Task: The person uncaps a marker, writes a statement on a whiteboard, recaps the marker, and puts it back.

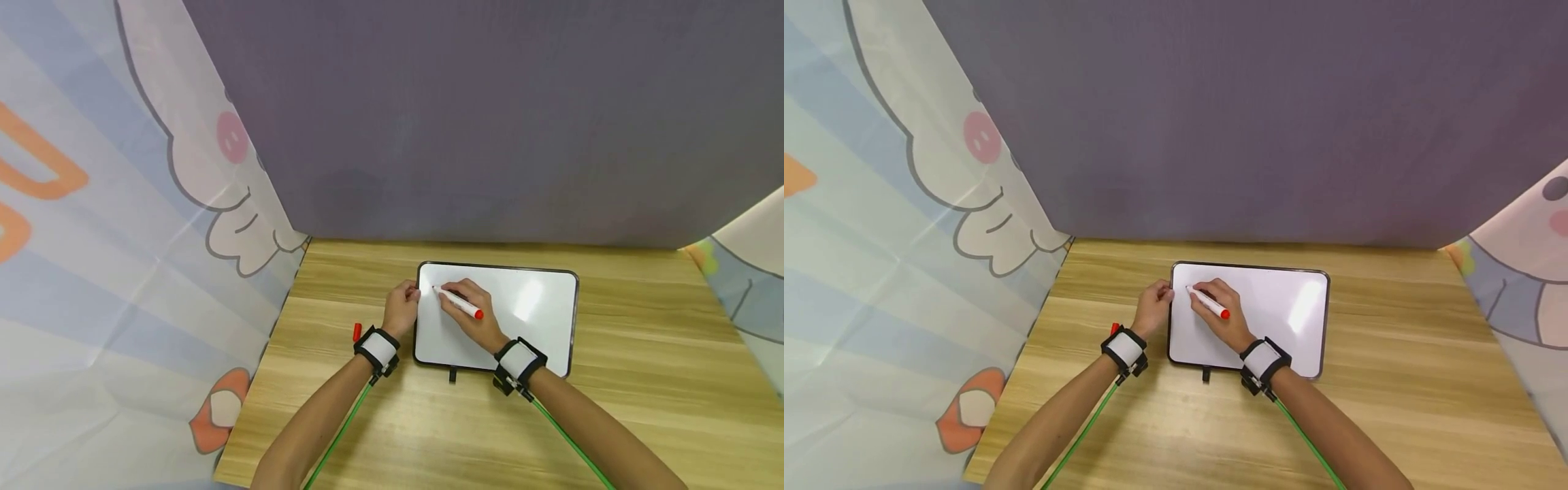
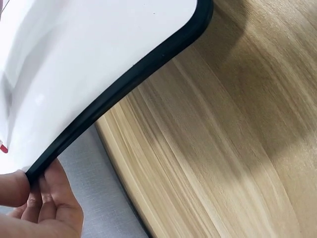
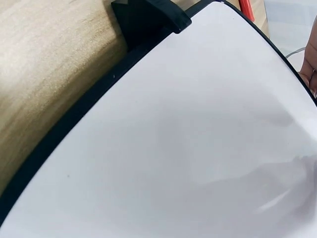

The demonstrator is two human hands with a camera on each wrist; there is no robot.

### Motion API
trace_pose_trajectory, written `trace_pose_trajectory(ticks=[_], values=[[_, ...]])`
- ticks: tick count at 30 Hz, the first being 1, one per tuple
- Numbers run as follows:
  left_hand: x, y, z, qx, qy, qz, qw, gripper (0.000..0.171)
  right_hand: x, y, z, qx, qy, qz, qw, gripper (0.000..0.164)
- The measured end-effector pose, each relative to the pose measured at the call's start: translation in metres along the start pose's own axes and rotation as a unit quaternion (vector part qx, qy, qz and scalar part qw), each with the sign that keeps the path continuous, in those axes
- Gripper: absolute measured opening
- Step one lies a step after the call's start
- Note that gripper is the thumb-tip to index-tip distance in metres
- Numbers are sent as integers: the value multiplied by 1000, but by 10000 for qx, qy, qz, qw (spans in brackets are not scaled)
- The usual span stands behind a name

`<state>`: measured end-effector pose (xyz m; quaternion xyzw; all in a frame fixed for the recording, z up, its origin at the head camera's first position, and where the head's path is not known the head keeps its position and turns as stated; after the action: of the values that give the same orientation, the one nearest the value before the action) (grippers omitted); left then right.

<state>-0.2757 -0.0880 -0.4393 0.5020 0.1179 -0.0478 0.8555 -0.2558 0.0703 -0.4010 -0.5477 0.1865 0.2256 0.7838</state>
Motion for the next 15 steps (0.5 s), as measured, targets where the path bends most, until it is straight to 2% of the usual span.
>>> trace_pose_trajectory(ticks=[9,15], values=[[1,-4,1,93,107,117,9998,17,15,2,-7,13,-213,-16,9998,13],[-1,-3,0,76,101,39,9999,17,27,7,-12,-30,-401,-181,9990,13]])
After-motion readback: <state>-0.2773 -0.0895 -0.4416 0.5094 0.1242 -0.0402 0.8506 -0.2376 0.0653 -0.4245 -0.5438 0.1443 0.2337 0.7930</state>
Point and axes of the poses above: each hand's wrist, its own x-axis away from the middle knuckle, its own z-axis out of the back of the hand, y = z × x, the point moved 9 cm from there along -x, towards the middle knuckle, and after that the axes turned 8 degrees about -z, right-handed, at the moved point
